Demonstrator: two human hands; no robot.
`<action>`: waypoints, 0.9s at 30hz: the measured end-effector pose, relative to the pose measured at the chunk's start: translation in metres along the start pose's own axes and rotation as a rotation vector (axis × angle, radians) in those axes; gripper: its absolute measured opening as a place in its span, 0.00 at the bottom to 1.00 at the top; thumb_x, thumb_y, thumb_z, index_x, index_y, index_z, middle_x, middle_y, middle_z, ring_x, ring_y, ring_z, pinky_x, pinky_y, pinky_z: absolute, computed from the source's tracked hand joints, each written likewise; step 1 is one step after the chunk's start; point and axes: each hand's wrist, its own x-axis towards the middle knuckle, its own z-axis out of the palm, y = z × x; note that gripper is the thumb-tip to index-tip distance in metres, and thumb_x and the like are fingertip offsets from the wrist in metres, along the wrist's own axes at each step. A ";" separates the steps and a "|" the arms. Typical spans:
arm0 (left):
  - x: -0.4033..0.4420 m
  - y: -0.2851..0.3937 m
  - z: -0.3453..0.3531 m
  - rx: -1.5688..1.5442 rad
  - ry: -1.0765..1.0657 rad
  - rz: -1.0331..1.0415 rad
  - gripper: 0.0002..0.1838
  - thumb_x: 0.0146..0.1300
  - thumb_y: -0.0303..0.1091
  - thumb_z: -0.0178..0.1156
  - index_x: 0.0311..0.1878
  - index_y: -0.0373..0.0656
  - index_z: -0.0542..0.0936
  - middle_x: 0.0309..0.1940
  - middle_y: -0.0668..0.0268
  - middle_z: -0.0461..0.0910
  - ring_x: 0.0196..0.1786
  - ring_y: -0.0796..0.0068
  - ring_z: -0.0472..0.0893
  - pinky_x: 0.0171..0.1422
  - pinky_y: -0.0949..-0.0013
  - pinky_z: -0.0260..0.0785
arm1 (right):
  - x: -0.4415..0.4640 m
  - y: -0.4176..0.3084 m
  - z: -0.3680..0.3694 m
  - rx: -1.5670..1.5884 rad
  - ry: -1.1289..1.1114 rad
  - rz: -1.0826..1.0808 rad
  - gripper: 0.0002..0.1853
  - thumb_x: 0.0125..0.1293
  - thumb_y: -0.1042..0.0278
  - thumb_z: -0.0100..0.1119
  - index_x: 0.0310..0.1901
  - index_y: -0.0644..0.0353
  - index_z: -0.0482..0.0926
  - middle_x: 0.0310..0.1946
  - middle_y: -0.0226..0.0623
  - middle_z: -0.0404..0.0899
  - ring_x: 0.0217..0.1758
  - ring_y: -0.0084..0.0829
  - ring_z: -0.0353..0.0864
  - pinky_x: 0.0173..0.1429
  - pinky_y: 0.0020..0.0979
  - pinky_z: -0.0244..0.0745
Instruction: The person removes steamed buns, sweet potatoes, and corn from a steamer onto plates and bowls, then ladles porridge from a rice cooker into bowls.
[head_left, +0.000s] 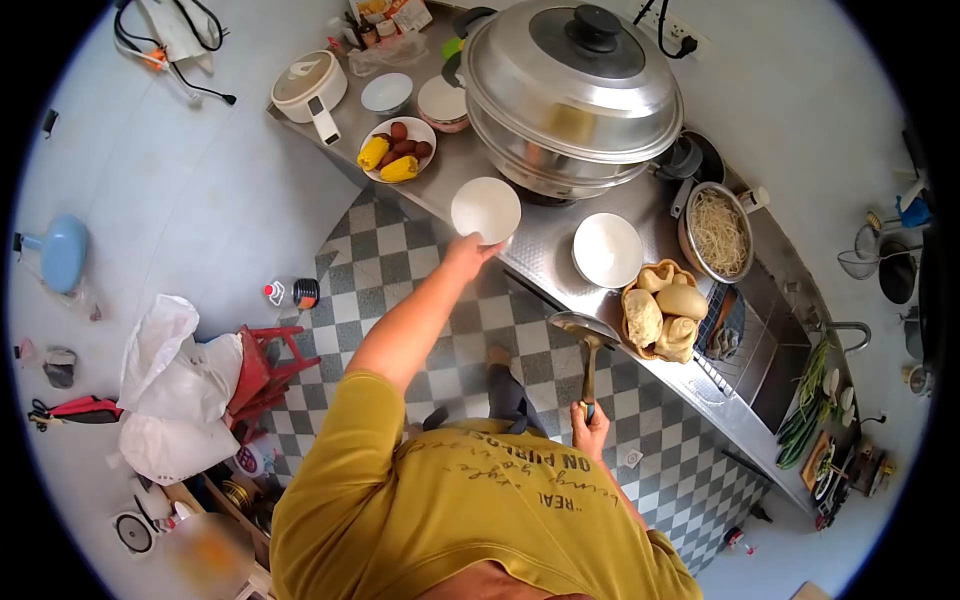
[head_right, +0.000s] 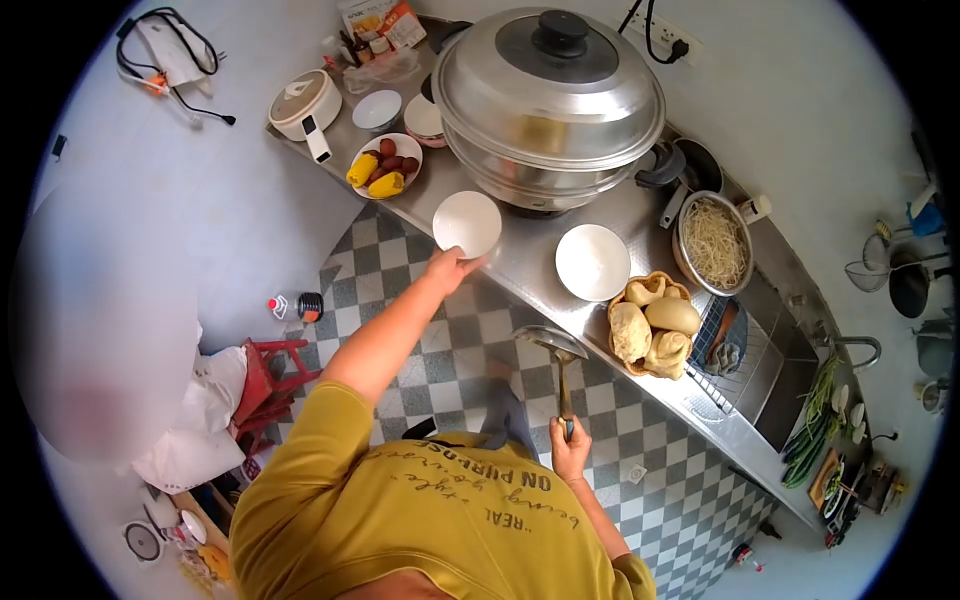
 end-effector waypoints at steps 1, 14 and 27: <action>-0.007 0.003 -0.004 0.015 -0.074 0.004 0.27 0.55 0.16 0.43 0.61 0.37 0.56 0.57 0.50 0.65 0.58 0.50 0.70 0.58 0.49 0.71 | 0.005 0.000 -0.003 0.007 0.008 0.003 0.09 0.61 0.71 0.58 0.26 0.62 0.70 0.16 0.21 0.60 0.22 0.14 0.56 0.24 0.22 0.55; -0.133 -0.050 0.181 0.477 -0.508 -0.130 0.31 0.49 0.29 0.54 0.60 0.43 0.59 0.48 0.59 0.68 0.50 0.64 0.72 0.52 0.60 0.70 | -0.001 -0.076 -0.036 0.491 0.296 -0.152 0.04 0.64 0.72 0.51 0.33 0.60 0.68 0.19 0.26 0.66 0.17 0.15 0.60 0.19 0.19 0.54; -0.186 -0.149 0.304 1.058 -0.867 1.022 0.40 0.37 0.38 0.69 0.57 0.49 0.62 0.42 0.56 0.69 0.49 0.52 0.70 0.51 0.56 0.66 | -0.067 -0.081 -0.045 0.516 0.440 -0.337 0.09 0.67 0.65 0.52 0.30 0.57 0.68 0.14 0.27 0.62 0.12 0.15 0.55 0.15 0.20 0.49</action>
